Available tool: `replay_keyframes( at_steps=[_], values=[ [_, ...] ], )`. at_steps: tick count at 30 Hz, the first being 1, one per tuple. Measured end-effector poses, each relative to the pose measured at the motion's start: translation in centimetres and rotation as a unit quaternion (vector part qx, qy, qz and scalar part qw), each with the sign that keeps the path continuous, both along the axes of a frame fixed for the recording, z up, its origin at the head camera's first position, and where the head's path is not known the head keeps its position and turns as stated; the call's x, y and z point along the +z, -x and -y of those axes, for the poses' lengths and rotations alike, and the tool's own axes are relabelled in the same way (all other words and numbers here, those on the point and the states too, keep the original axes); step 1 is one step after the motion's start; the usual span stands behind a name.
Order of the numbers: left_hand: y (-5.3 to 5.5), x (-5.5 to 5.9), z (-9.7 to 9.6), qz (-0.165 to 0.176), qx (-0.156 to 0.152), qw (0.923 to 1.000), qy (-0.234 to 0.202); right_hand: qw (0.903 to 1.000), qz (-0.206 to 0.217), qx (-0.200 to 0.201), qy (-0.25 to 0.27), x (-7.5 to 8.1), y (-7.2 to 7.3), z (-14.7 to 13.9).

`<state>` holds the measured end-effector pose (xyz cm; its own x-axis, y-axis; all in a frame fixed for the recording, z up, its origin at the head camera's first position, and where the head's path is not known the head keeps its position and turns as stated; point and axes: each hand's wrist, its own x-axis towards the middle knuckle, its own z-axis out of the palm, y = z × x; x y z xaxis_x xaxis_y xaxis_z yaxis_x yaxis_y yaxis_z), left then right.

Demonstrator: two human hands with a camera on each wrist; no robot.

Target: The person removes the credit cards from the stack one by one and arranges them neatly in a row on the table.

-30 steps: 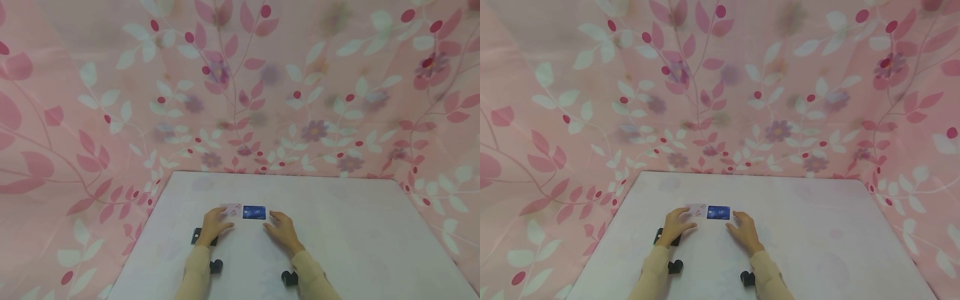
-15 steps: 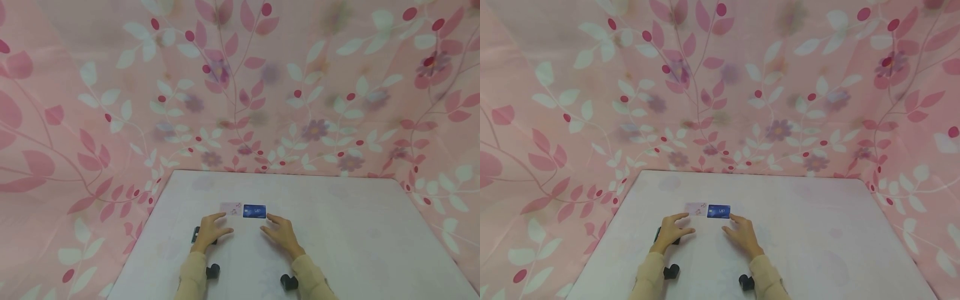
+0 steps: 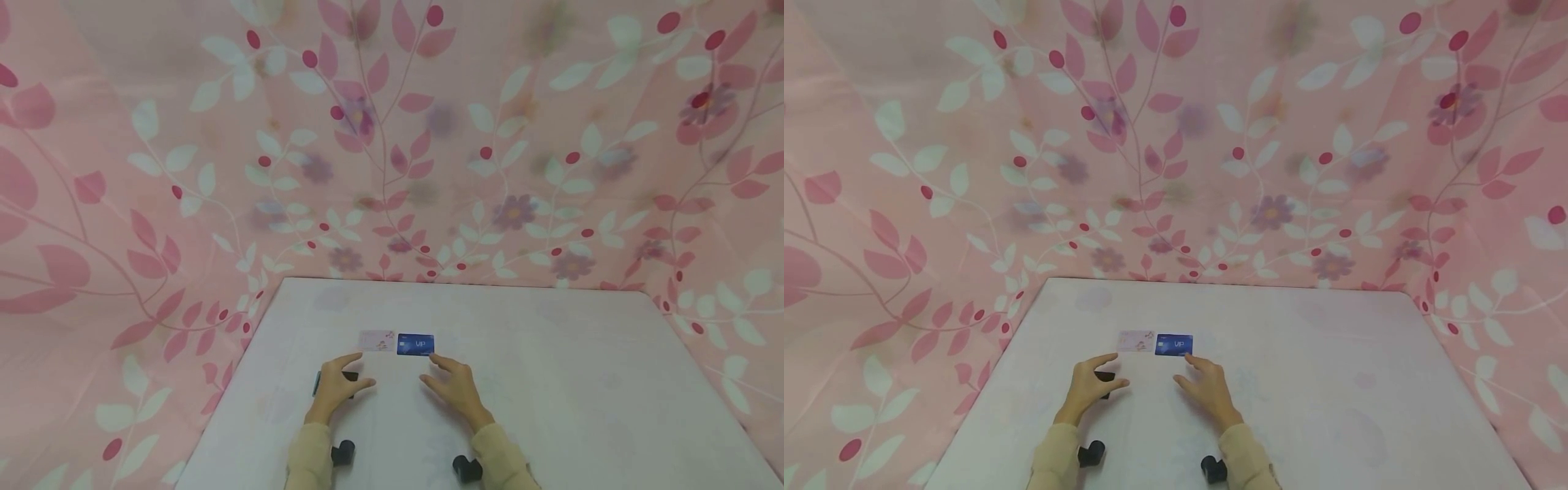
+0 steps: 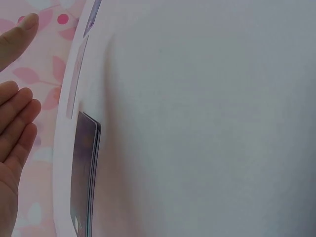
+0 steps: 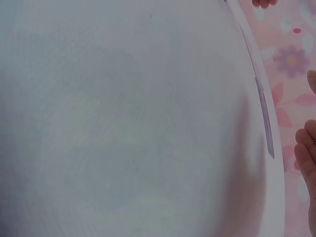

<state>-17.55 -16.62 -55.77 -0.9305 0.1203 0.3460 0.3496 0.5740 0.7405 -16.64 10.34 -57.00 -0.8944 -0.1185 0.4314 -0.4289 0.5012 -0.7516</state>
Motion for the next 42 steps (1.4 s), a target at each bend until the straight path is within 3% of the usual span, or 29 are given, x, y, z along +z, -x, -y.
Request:
replay_keyframes(
  at_steps=[4, 10, 16, 18, 27, 35, 42],
  values=[
    [-0.4, 0.1, 0.1, -0.006, 0.017, 0.9998, 0.001, 0.9994, -0.034, 0.004, 0.006, 0.1, -0.3, 0.2],
    [-0.9, 0.1, 0.2, -0.006, 0.028, 0.9996, 0.005, 0.9996, -0.025, 0.002, 0.008, 0.4, -1.0, 0.6],
    [-1.2, -0.3, 0.2, -0.098, 0.02, 0.995, 0.004, 0.9977, -0.06, 0.012, 0.03, -0.2, -1.3, 1.0],
    [-1.3, -0.3, 0.2, -0.112, 0.016, 0.9936, 0.0, 0.9976, -0.058, 0.019, 0.033, -0.2, -1.4, 1.2],
    [-1.9, 0.3, 0.2, -0.115, 0.018, 0.9932, -0.001, 0.9988, -0.022, 0.03, 0.033, -0.1, -2.3, 2.4],
    [-2.3, 0.8, 0.8, -0.107, 0.03, 0.9937, -0.008, 0.9966, -0.053, 0.053, 0.036, -0.5, -2.4, 3.6],
    [-2.3, 0.6, 1.9, -0.126, 0.036, 0.9913, -0.014, 0.9952, -0.044, 0.074, 0.047, -0.3, -2.4, 4.6]
  ],
)
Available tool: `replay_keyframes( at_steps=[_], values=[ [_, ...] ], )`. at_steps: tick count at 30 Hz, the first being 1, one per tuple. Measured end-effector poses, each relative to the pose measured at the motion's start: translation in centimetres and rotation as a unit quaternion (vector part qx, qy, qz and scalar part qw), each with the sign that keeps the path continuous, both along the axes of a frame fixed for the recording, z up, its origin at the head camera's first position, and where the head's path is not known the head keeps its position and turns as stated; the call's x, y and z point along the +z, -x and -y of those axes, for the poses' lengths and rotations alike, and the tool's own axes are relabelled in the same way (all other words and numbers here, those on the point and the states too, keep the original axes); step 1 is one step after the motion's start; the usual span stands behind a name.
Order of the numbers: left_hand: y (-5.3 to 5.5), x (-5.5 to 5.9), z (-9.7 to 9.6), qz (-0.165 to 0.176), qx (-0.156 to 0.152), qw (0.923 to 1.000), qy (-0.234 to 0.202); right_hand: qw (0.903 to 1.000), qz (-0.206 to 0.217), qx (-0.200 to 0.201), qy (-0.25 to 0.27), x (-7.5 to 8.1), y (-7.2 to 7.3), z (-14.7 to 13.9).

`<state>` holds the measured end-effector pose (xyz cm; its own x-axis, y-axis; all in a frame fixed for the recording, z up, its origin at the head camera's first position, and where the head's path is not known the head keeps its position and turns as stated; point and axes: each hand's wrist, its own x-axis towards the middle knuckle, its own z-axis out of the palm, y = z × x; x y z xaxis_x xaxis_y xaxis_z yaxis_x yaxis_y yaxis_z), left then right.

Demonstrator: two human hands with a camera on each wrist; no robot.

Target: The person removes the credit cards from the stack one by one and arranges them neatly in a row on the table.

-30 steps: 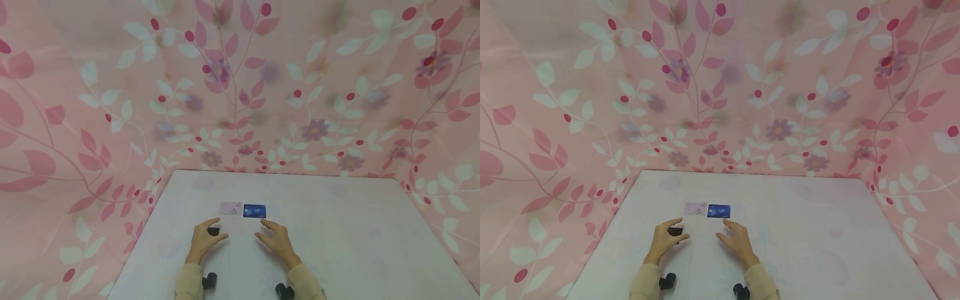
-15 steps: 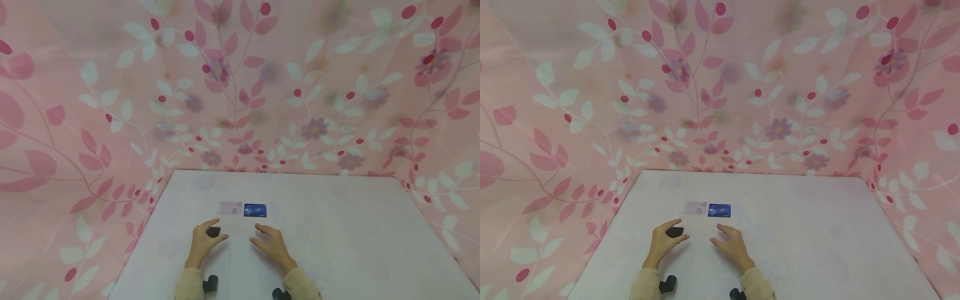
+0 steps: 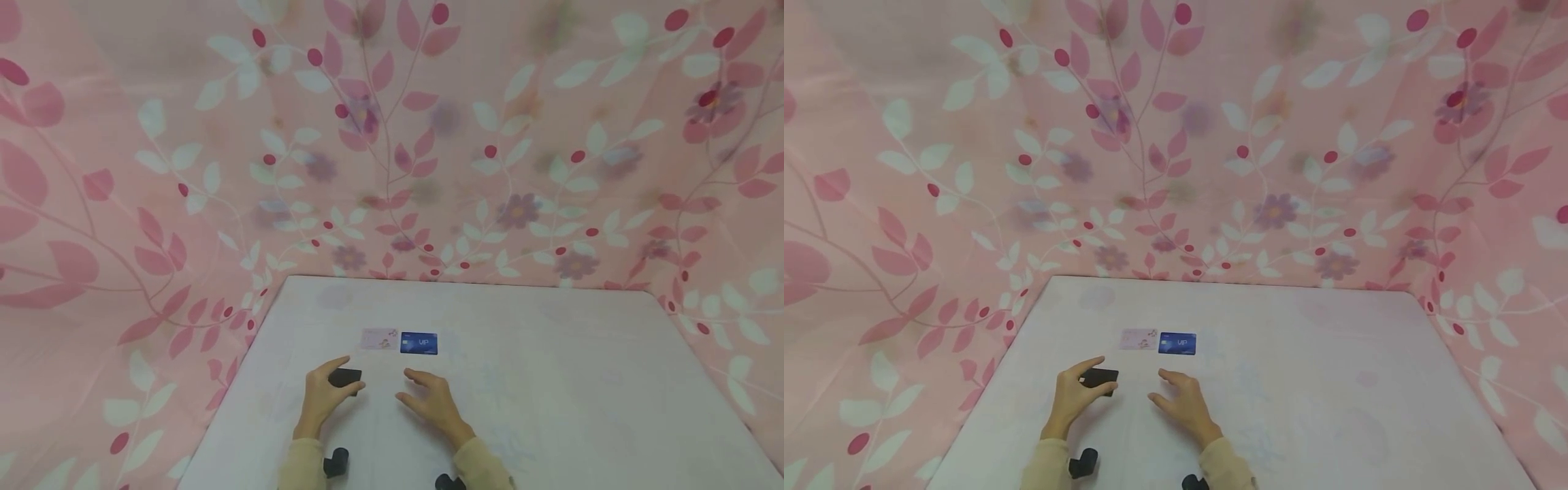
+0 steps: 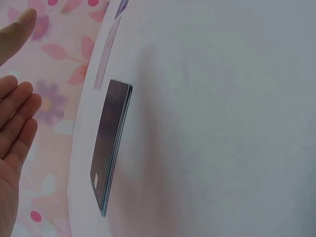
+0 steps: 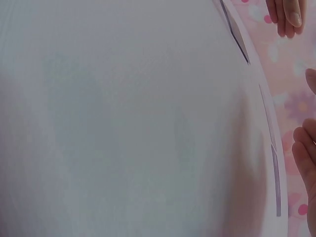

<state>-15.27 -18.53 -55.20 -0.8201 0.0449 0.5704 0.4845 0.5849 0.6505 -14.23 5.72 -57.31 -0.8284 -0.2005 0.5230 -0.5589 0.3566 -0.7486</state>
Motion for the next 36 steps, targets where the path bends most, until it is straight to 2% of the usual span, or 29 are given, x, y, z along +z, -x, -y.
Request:
replay_keyframes(
  at_steps=[9, 14, 17, 23, 31, 36],
  values=[
    [-0.3, 0.1, 1.3, 0.038, 0.028, 0.9989, -0.007, 0.9995, 0.012, 0.028, -0.012, 0.1, -0.1, 1.3],
    [-0.3, 0.0, 1.9, 0.053, 0.033, 0.998, -0.009, 0.9987, 0.025, 0.041, -0.017, 0.1, 0.1, 1.9],
    [-0.3, -0.2, 2.2, 0.063, 0.034, 0.9974, -0.004, 0.9983, 0.019, 0.046, -0.031, 0.1, 0.2, 2.3],
    [-0.3, -0.5, 2.6, 0.066, 0.041, 0.997, 0.006, 0.9977, -0.002, 0.049, -0.046, 0.0, 0.3, 3.1],
    [-0.6, -0.9, 3.3, 0.079, 0.058, 0.9951, 0.01, 0.9964, 0.024, 0.054, -0.061, -0.2, 0.4, 3.6],
    [-0.5, -1.2, 3.8, 0.079, 0.065, 0.9944, 0.023, 0.9962, 0.023, 0.057, -0.061, -0.2, 0.7, 3.9]
  ],
)
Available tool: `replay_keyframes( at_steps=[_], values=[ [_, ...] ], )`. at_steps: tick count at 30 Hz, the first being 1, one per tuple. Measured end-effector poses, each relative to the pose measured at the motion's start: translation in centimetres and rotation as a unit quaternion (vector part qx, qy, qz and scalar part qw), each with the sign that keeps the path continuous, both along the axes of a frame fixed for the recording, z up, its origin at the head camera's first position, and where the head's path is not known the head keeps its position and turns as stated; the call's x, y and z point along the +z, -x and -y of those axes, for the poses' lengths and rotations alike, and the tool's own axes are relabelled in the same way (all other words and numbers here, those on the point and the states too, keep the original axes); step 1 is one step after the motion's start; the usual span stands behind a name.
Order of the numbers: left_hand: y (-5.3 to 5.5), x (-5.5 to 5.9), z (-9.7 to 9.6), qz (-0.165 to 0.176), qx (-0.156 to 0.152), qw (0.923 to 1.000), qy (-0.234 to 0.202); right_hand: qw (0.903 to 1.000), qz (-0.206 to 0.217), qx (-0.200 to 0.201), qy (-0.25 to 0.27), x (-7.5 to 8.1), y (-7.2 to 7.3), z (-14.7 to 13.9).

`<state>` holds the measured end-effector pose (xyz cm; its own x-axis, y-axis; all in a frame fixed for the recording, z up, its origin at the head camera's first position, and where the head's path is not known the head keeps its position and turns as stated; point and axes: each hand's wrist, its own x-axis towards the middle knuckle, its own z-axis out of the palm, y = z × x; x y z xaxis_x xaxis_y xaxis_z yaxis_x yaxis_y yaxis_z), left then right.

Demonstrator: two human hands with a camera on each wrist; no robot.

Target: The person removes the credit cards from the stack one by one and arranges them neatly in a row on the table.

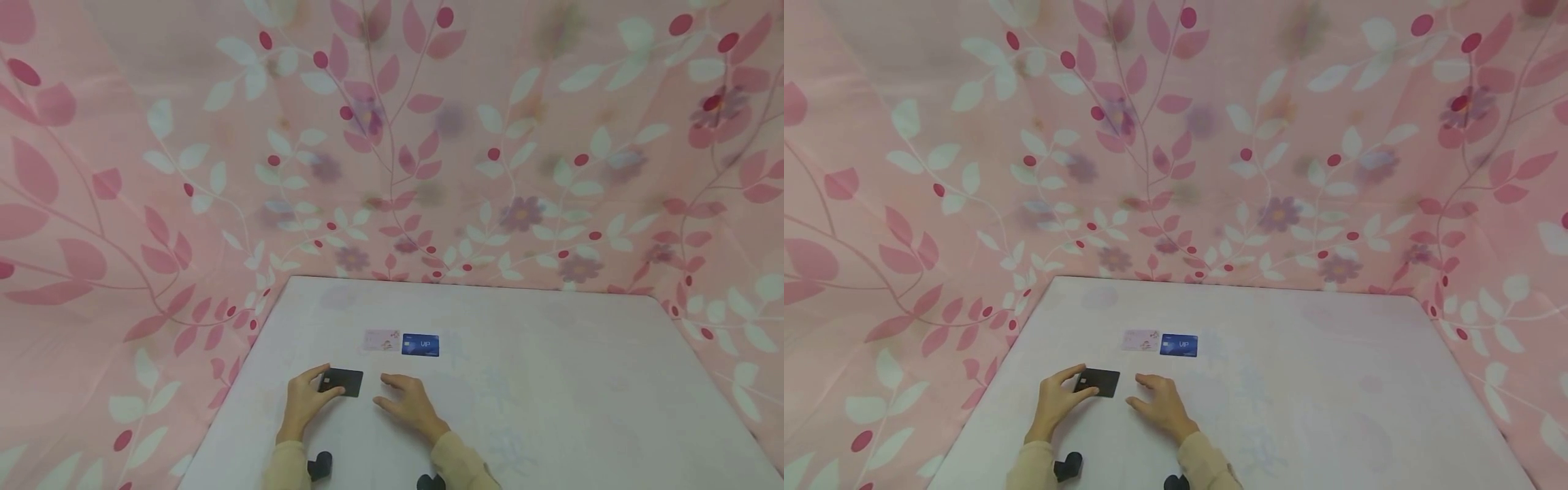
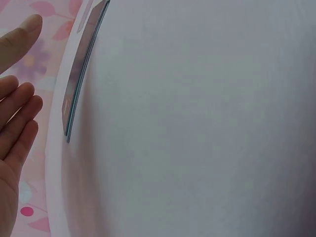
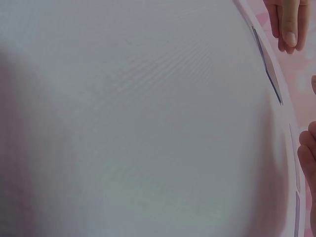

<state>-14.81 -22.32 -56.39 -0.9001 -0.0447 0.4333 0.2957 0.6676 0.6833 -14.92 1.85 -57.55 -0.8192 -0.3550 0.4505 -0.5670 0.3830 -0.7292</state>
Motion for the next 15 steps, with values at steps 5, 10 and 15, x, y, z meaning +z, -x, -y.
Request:
replay_keyframes(
  at_steps=[5, 10, 15],
  values=[
    [0.2, -0.3, 0.4, -0.002, -0.009, 0.9998, 0.018, 0.9998, 0.015, 0.001, -0.012, 0.0, 0.3, 0.3],
    [0.5, -0.6, 0.6, 0.006, -0.01, 0.9993, 0.036, 0.9993, 0.034, 0.002, -0.015, -0.1, 0.7, 0.7],
    [1.0, -0.8, 0.8, 0.031, -0.011, 0.9985, 0.044, 0.9994, 0.024, -0.005, -0.025, -0.4, 1.1, 1.1]
  ],
)
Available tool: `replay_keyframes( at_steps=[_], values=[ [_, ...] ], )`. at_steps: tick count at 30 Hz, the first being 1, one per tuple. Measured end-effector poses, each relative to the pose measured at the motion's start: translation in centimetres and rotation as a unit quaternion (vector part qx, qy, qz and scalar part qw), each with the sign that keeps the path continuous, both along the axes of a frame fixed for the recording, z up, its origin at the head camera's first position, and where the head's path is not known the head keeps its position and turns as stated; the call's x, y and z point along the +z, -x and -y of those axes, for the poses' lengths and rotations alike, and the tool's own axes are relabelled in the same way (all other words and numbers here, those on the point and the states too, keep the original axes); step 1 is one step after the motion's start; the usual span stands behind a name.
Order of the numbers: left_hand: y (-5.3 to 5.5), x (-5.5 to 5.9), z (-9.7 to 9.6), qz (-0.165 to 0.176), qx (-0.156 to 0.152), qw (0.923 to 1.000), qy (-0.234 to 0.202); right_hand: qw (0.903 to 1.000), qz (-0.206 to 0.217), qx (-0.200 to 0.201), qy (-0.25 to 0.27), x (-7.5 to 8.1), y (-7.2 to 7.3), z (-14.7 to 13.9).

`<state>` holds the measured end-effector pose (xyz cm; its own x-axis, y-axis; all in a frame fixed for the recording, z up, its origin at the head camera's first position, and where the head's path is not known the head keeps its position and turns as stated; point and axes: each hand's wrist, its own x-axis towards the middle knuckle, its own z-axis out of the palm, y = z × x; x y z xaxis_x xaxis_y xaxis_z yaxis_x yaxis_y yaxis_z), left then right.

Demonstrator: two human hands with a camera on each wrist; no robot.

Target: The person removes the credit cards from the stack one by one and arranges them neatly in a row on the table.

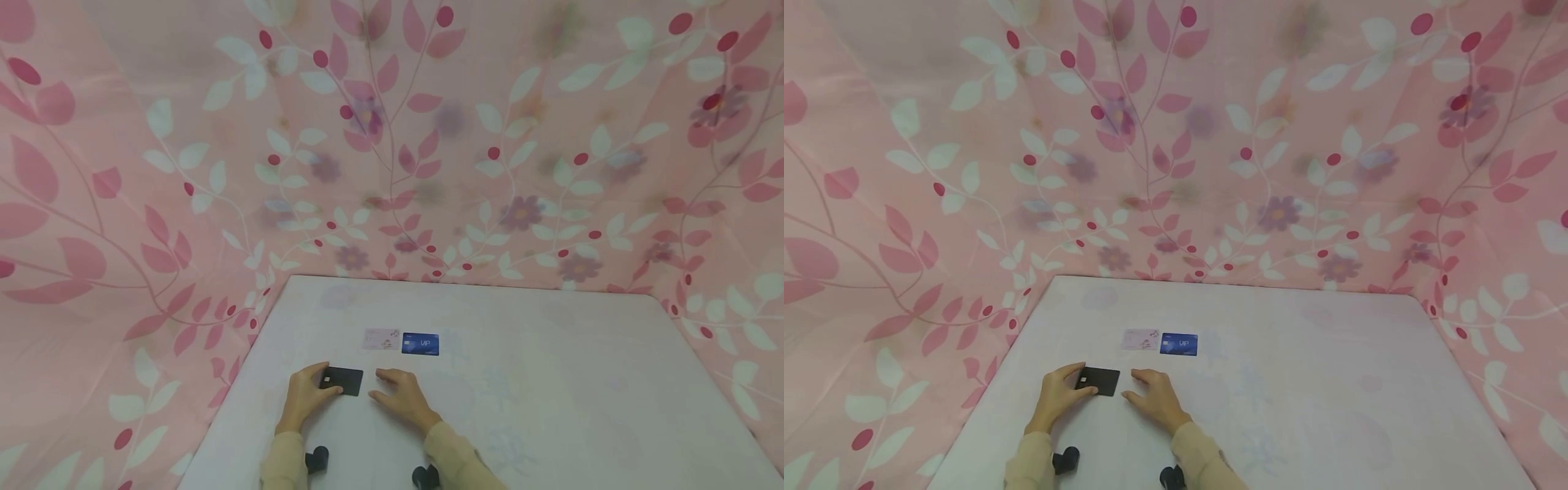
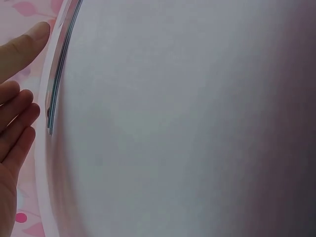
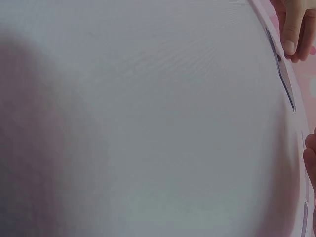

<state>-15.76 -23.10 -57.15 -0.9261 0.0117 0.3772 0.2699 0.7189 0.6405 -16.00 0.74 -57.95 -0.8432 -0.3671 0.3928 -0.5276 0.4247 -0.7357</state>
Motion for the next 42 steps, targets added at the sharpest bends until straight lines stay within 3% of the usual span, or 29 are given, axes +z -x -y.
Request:
replay_keyframes(
  at_steps=[7, 15, 19, 27, 42],
  values=[
    [0.4, 0.1, 0.3, 0.052, -0.003, 0.9986, -0.01, 1.0, 0.009, -0.001, -0.005, -0.3, 0.3, 0.5],
    [0.6, -0.1, 0.4, 0.078, -0.012, 0.9968, -0.013, 0.9998, 0.016, -0.006, -0.01, -0.2, 0.6, 1.0],
    [0.6, -0.2, 0.5, 0.093, -0.013, 0.9955, -0.015, 0.9989, 0.041, -0.008, -0.022, -0.3, 0.6, 1.3],
    [0.4, -0.2, 0.5, 0.089, -0.024, 0.9956, -0.015, 0.9967, 0.059, -0.012, -0.055, -0.5, 0.6, 2.0],
    [0.6, 0.2, 0.7, 0.107, -0.045, 0.9933, 0.0, 0.9878, 0.029, -0.009, -0.153, 0.1, 0.7, 3.4]
  ],
)
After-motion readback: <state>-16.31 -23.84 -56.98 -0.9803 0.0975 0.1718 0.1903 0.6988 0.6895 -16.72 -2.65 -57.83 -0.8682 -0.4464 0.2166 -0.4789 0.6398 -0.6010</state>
